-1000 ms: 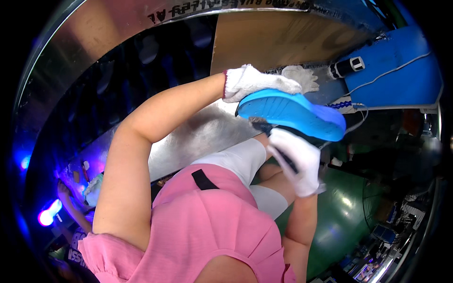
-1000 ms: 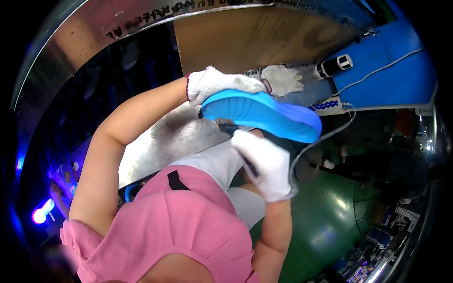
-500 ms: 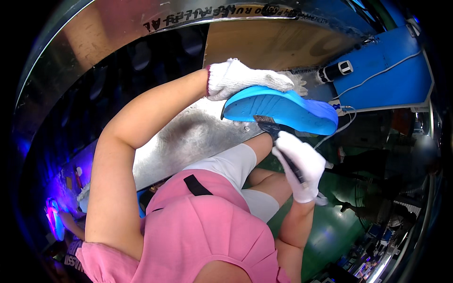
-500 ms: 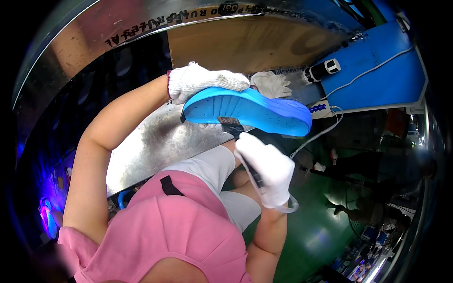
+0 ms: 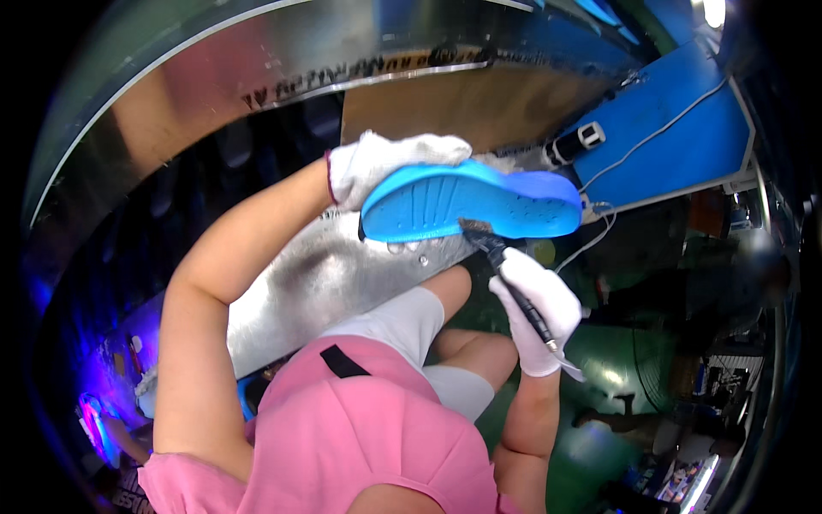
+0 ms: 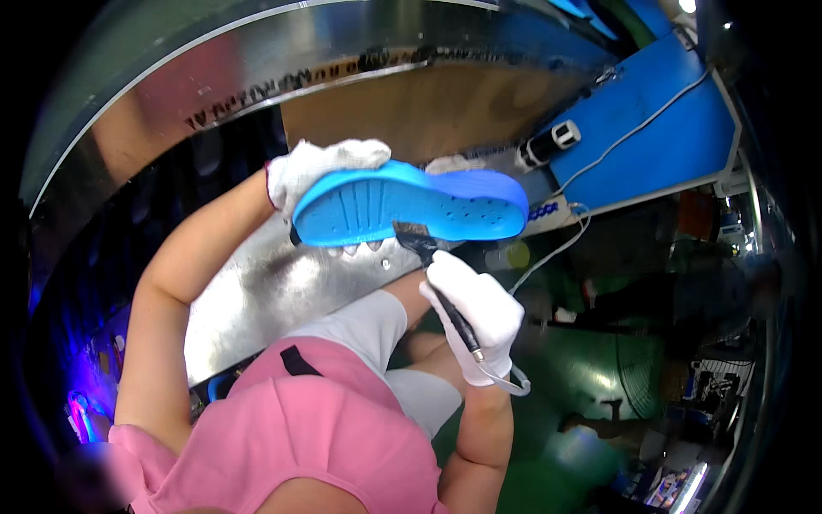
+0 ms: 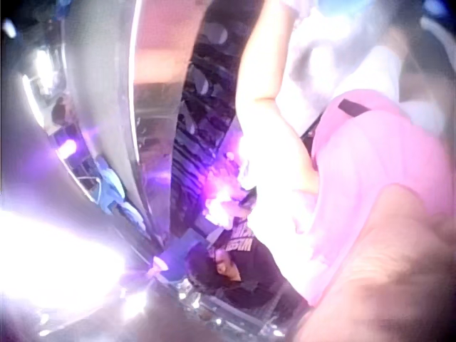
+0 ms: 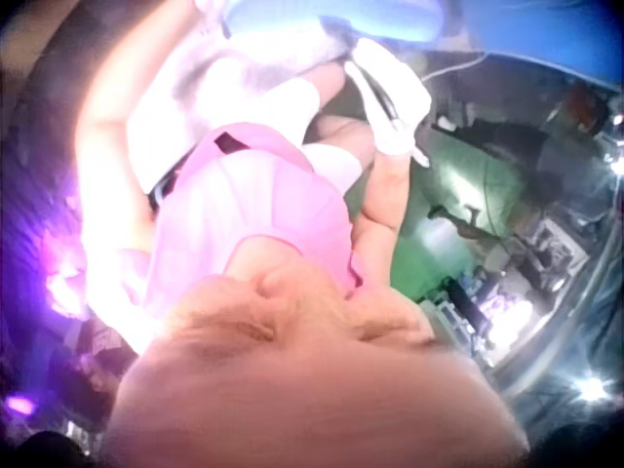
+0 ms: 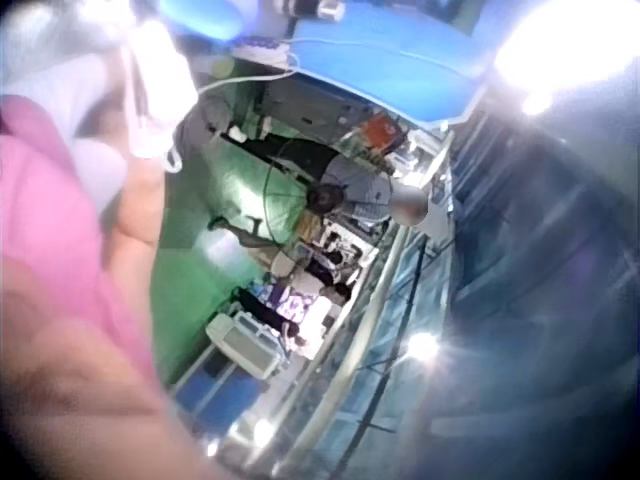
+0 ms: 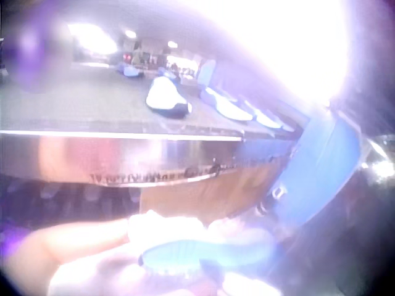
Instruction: The person takes blue shoe soles from a conveyor belt and applies glue to the inner surface using a brush connected to a machine hose.
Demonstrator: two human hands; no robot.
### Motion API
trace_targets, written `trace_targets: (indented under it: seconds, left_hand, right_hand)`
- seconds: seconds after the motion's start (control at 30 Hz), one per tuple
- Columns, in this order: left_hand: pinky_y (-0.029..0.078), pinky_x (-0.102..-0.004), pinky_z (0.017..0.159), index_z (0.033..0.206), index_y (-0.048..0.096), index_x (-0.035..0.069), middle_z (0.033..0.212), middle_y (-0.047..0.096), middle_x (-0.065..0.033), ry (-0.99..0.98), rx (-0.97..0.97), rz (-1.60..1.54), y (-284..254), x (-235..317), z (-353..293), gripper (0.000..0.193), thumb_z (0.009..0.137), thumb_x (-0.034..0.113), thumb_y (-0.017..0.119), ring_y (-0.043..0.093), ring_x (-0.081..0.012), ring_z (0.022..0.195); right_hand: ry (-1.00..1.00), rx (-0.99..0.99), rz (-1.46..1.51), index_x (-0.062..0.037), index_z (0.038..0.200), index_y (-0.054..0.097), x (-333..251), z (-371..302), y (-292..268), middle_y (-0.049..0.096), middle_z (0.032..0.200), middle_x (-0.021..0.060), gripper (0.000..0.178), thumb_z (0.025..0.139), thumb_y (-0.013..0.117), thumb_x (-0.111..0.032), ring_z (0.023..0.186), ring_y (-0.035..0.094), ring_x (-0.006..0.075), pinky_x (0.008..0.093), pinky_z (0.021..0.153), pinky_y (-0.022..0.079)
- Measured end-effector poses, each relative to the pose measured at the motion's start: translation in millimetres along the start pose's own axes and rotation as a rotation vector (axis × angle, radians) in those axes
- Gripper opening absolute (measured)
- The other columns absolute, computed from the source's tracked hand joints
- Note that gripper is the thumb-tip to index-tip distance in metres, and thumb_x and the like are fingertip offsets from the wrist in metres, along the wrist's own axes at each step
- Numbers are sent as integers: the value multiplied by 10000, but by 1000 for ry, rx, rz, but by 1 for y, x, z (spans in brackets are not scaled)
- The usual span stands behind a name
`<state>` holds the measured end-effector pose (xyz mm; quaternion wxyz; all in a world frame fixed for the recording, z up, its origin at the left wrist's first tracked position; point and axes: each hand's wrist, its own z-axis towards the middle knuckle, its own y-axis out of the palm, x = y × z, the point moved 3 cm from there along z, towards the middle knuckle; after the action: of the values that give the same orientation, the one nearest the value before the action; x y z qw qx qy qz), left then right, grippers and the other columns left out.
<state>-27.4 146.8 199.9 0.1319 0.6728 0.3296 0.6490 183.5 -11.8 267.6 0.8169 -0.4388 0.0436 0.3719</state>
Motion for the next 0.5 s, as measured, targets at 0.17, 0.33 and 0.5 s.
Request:
trace_targets:
  seconds: [0.17,0.33,0.5]
  left_hand:
    - [475,-493,924,1300,562,80,1078,645,-203,839,457,829,14,-12,-27,649,855,547,628,629,-283,1048]
    - [545,-535,875,1405,379,-79,1247,526,-350,667,-134,-329,91,67,-64,947,886,711,424,605,-449,1073]
    - [548,-486,873,1449,316,-41,1341,483,-301,1146,-6,-453,124,82,-126,968,898,753,355,528,-417,1204]
  right_hand:
    - [-67,-83,373,-22,878,717,-24,-9,3,728,894,137,287,641,860,-96,712,642,235,294,645,490]
    - [130,320,693,-13,1006,564,-11,-29,-1,667,875,169,432,802,824,-292,739,565,197,292,620,468]
    - [182,277,726,3,1025,571,-12,-33,13,654,888,160,403,819,798,-258,743,579,170,264,664,473]
